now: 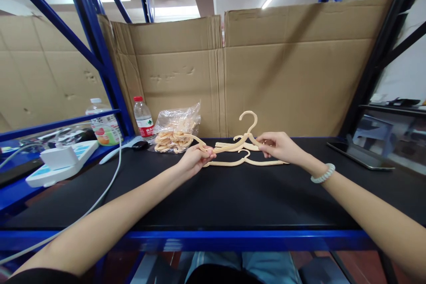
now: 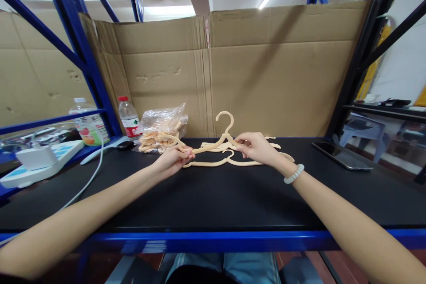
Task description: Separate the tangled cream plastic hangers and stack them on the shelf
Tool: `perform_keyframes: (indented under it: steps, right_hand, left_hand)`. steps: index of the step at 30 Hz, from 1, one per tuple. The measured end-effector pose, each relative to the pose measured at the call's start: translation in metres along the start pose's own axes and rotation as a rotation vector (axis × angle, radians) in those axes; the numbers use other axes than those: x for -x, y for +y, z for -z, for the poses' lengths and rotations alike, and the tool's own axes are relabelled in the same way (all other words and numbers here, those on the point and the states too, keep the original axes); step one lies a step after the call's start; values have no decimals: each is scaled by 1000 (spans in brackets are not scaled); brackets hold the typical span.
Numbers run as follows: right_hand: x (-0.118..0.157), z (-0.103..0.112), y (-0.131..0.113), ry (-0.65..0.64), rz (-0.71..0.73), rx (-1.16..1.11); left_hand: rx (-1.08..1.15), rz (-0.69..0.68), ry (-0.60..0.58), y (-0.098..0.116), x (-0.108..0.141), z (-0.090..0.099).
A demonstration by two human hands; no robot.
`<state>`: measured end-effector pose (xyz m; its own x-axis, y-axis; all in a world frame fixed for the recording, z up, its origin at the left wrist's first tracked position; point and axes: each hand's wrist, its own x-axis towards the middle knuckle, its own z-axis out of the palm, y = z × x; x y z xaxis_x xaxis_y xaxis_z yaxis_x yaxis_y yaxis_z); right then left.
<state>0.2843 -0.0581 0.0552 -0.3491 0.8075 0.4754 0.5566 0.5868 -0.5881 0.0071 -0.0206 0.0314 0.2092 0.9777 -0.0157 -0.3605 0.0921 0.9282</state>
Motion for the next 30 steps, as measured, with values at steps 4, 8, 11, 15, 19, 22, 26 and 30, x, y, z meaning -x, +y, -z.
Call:
perform_keyframes:
  steps: [4,8,11,15,19,22,26,30]
  right_hand:
    - [-1,-1,-2,11,-96,-22]
    - [-2,0,4,34,-112,-17]
    - [-3,0,8,70,-105,-16]
    - [-4,-1,10,118,-125,16]
    - [-5,4,12,180,-132,-8]
    - [-4,10,13,203,-150,-47]
    - [-4,13,14,75,-198,-154]
    - [-2,3,14,-152,-237,-176]
  left_hand:
    - [29,26,31,3,2,-4]
    - [46,54,61,7,6,-8]
    - [70,48,57,9,6,-9]
    - [57,46,32,10,4,-6]
    - [-170,39,-81,6,9,-6]
    - [-617,-280,-233,1,21,-9]
    - [-1253,-1115,-384,-1,36,-13]
    - [-1583,-1274,-266,0,35,-11]
